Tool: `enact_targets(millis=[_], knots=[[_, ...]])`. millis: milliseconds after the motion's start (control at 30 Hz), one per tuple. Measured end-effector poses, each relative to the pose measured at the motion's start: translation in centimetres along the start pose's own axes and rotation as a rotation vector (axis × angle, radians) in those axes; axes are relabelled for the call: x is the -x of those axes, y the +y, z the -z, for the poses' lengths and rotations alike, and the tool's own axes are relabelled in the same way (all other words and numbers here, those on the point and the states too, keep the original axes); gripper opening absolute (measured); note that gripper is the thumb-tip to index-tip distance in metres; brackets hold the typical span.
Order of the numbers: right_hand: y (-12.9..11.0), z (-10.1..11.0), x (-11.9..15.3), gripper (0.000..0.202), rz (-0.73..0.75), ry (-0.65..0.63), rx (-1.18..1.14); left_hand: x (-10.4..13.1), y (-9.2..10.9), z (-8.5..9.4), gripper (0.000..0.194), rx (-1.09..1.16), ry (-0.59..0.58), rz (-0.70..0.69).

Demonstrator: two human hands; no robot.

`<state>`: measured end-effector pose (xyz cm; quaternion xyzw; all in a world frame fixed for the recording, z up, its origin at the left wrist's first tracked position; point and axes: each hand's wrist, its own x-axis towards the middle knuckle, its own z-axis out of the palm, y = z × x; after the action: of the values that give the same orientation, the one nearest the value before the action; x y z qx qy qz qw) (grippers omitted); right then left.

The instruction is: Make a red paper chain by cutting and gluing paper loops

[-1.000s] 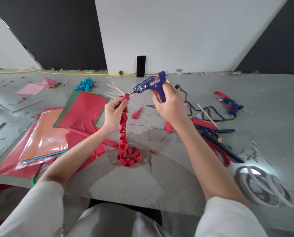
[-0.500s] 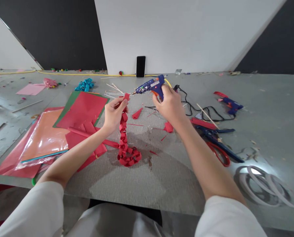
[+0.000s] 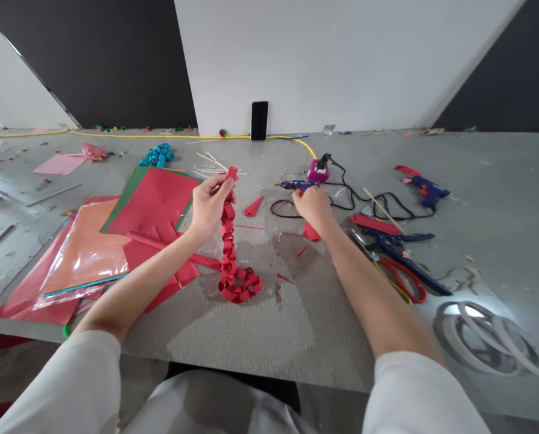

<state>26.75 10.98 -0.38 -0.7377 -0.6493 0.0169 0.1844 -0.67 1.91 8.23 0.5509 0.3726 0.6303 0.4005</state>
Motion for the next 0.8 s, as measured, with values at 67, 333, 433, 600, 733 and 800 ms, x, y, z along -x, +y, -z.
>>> enact_targets(millis=[67,333,433,600,733,800], knots=[[0.0,-0.3,0.0,0.050,-0.020,-0.006,0.051,0.0,0.1,0.0,0.016,0.003,0.003,0.005],[-2.7,0.8,1.2,0.061,0.050,0.249,0.154,-0.1,0.3,-0.1,0.017,-0.026,0.018,0.045],[-4.7,2.0,0.8,0.041,0.339,0.018,0.137,-0.1,0.3,0.0,0.016,-0.027,0.014,0.040],[-7.3,2.2,0.1,0.038,0.743,-0.470,0.057,-0.2,0.2,0.0,0.015,-0.020,0.012,0.042],[-7.7,1.8,0.4,0.020,0.745,-0.505,0.026,-0.4,0.0,0.1,0.015,-0.016,0.007,0.046],[-7.7,1.7,0.4,0.017,0.730,-0.504,0.024,-0.4,-0.1,0.1,0.014,-0.013,0.000,0.044]])
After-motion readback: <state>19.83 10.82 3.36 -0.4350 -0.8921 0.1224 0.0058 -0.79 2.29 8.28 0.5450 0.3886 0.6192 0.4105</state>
